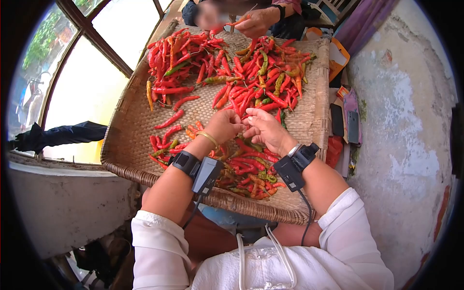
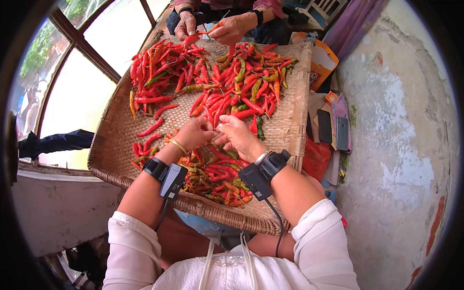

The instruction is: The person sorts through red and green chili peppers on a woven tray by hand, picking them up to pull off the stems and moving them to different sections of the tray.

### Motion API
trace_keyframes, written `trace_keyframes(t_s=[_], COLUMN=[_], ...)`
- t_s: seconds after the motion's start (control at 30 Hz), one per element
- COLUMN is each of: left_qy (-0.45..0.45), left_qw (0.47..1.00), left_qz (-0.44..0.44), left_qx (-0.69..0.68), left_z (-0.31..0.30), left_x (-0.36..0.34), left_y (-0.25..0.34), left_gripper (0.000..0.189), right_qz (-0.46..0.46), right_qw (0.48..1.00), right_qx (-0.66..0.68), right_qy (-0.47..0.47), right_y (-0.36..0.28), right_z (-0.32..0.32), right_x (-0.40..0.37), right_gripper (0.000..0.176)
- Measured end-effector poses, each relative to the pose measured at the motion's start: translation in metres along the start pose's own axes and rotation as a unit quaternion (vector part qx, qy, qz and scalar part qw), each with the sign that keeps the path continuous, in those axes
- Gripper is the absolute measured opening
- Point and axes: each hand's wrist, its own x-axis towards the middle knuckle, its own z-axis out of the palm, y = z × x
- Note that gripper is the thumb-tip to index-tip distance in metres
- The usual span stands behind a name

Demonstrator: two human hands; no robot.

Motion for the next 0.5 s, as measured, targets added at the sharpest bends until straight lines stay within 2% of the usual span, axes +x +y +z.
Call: trace_keyframes(t_s=[0.03,0.1,0.13,0.17,0.2,0.23,0.27,0.43,0.5], left_qy=[-0.002,-0.019,-0.063,-0.064,-0.108,-0.150,-0.155,-0.153,-0.145], left_qw=[1.000,0.993,0.991,0.991,0.992,0.988,0.988,0.988,0.989], left_qz=[0.000,0.015,0.010,0.009,-0.002,-0.013,-0.006,-0.021,-0.037], left_qx=[0.001,-0.116,-0.119,-0.119,-0.071,-0.024,-0.021,-0.027,-0.017], left_z=[0.000,0.000,-0.003,-0.004,-0.005,-0.005,-0.004,-0.012,-0.024], left_x=[0.001,0.001,-0.002,-0.004,-0.005,-0.006,-0.005,-0.010,-0.013], left_y=[-0.001,0.001,0.005,0.009,0.011,0.012,0.008,0.017,0.026], left_gripper=[0.016,0.018,0.018,0.018,0.018,0.018,0.018,0.016,0.016], right_qz=[0.000,-0.020,-0.020,0.003,0.026,0.028,0.019,-0.008,-0.047], right_qw=[1.000,1.000,1.000,1.000,0.997,0.998,0.998,0.998,0.992], right_qx=[0.001,0.011,0.011,-0.028,-0.066,-0.065,-0.063,-0.020,0.019], right_qy=[0.001,0.021,0.022,0.009,-0.003,-0.003,0.018,0.052,0.117], right_y=[-0.001,-0.003,-0.003,-0.002,-0.001,-0.001,-0.001,-0.004,-0.010], right_z=[0.000,0.002,0.000,-0.002,-0.003,-0.002,-0.001,-0.007,-0.009], right_x=[-0.001,-0.002,-0.002,0.000,0.000,-0.001,-0.001,-0.001,0.000], right_gripper=[0.052,0.037,0.037,0.027,0.019,0.019,0.017,0.019,0.020])
